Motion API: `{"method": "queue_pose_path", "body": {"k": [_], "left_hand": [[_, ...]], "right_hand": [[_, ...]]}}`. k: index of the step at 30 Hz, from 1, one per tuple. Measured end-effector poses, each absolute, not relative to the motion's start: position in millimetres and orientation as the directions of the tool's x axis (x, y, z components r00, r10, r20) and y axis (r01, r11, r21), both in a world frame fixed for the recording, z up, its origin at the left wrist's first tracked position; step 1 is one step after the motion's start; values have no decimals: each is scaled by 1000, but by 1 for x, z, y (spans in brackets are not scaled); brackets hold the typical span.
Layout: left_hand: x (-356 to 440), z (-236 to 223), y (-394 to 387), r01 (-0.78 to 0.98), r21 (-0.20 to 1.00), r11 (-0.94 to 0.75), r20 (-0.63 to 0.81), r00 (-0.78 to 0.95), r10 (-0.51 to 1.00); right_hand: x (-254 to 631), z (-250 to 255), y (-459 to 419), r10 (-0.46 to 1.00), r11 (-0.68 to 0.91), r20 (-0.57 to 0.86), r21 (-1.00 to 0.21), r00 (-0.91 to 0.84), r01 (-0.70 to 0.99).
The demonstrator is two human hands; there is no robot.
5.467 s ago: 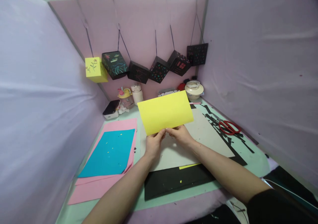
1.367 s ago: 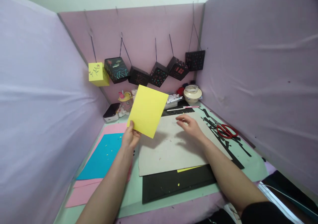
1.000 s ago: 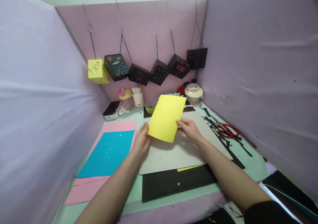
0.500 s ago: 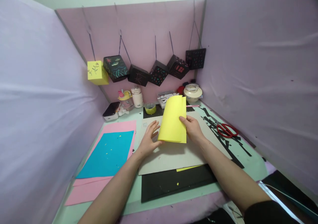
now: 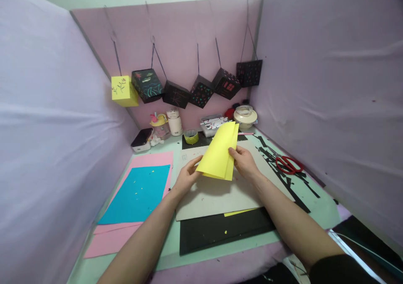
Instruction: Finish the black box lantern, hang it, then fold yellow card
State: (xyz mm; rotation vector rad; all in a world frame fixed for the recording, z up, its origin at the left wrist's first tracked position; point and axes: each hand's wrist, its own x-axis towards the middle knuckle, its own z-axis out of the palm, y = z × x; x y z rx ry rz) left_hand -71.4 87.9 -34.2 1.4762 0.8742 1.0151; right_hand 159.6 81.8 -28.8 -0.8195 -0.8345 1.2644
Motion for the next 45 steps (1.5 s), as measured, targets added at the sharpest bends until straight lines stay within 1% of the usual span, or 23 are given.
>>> {"method": "queue_pose_path", "body": {"k": [2, 4, 6, 7, 9, 11, 14, 17, 19, 20, 22, 24, 25, 27, 30, 33, 36, 39, 42, 45], "left_hand": [[-69, -39, 89, -38, 995, -94, 101, 280, 955], [-66, -43, 91, -180, 984, 8, 30, 205, 978], [-63, -44, 93, -387, 919, 76, -31, 120, 992], [-63, -43, 95, -475, 876, 79, -49, 76, 996], [-63, -39, 97, -587, 808, 57, -63, 10, 998], [-65, -35, 100, -635, 771, 49, -78, -18, 997], [-69, -31, 103, -671, 740, 39, -94, -47, 994], [-72, -30, 106, -685, 728, 27, -104, -71, 992], [-74, -30, 108, -687, 726, 35, -113, -68, 991], [-75, -30, 110, -687, 725, 45, -117, -60, 991], [-77, -30, 111, -688, 722, 66, -130, -41, 991], [-79, -29, 113, -689, 719, 92, -152, -27, 988], [-79, -29, 113, -688, 717, 107, -163, -16, 987], [-80, -28, 113, -684, 717, 137, -178, 10, 984], [-82, -26, 113, -661, 729, 178, -203, 39, 978], [-86, -25, 114, -644, 735, 213, -214, 78, 974], [-90, -24, 116, -614, 741, 271, -251, 121, 960], [-95, -24, 119, -568, 759, 318, -298, 132, 945], [-101, -24, 120, -505, 775, 379, -339, 174, 925], [-104, -24, 119, -440, 786, 434, -361, 243, 900]], "right_hand": [[159, -31, 82, 995, 93, 75, -898, 60, -430], [158, -32, 81, 998, 69, 69, -922, 13, -382], [156, -32, 79, 997, 57, 69, -951, -31, -305], [155, -31, 78, 997, 59, 72, -964, -40, -259], [152, -29, 76, 995, 91, 94, -981, -12, -170], [150, -26, 74, 985, 165, 158, -980, 67, -112], [149, -26, 73, 931, 329, 315, -943, 186, -47], [151, -30, 74, 854, 468, 469, -881, 224, 61], [153, -32, 75, 796, 535, 569, -821, 207, 202], [154, -33, 75, 756, 562, 627, -768, 188, 306], [157, -34, 75, 659, 581, 741, -610, 128, 539], [159, -32, 75, 574, 559, 818, -423, 35, 713], [159, -31, 74, 545, 548, 838, -346, -11, 762], [161, -27, 72, 503, 550, 860, -238, -90, 801], [161, -23, 70, 485, 604, 851, -156, -204, 782], [161, -25, 72, 531, 694, 769, -153, -357, 703], [160, -28, 74, 601, 750, 629, -233, -493, 618], [159, -29, 74, 662, 746, 485, -351, -571, 566], [159, -27, 71, 728, 685, 382, -432, -569, 587], [159, -27, 69, 790, 613, 332, -461, -516, 642]]}}
